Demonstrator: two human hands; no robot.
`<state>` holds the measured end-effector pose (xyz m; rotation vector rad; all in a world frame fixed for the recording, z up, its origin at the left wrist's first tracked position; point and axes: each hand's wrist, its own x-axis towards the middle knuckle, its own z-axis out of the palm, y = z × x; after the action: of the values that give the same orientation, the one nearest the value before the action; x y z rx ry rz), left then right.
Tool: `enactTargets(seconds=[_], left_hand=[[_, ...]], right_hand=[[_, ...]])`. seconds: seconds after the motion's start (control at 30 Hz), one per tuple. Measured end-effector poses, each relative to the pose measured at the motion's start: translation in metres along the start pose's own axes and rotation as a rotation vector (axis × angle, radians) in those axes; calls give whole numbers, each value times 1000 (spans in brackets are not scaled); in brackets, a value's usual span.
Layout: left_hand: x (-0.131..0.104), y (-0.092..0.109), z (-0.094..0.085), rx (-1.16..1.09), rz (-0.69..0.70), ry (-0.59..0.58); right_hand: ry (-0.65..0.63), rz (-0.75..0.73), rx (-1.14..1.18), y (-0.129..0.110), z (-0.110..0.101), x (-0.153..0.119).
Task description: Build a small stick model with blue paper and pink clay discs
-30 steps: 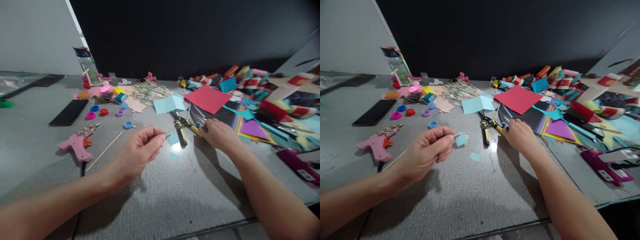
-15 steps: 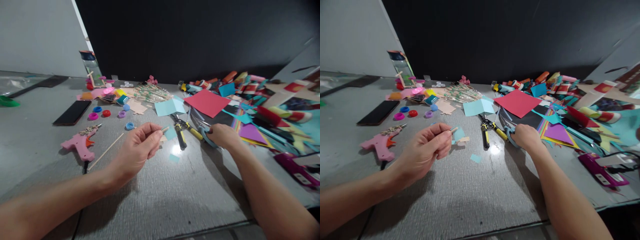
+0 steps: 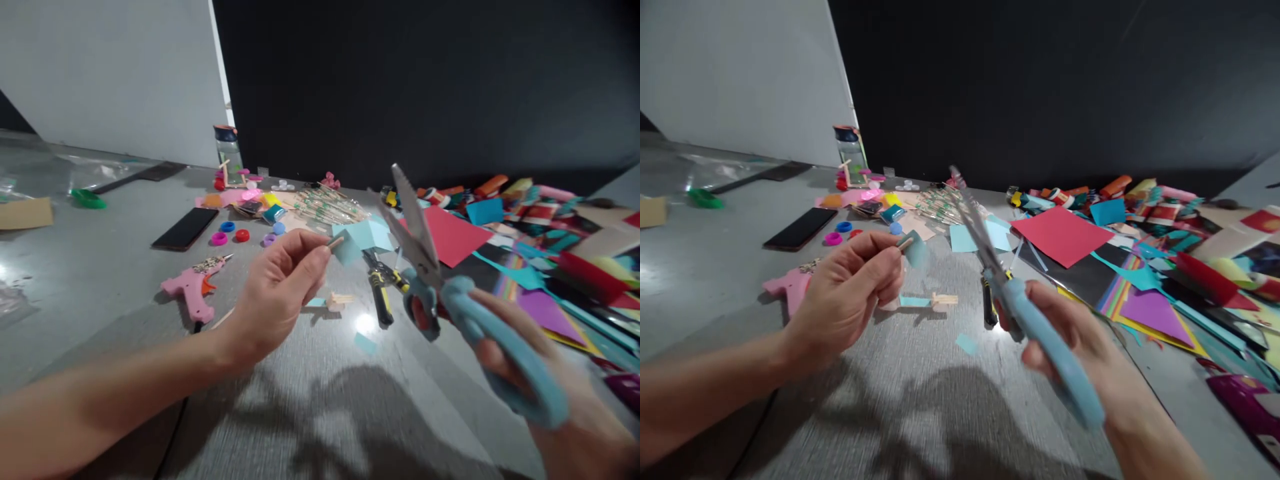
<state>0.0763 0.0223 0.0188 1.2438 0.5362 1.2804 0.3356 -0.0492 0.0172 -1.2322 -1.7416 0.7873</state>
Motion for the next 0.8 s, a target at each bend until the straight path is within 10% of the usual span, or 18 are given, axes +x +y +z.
enactTargets(seconds=[0.8], left_hand=[[5, 0, -7, 129, 89, -4]], right_hand=[[-195, 64, 110, 13, 29, 1]])
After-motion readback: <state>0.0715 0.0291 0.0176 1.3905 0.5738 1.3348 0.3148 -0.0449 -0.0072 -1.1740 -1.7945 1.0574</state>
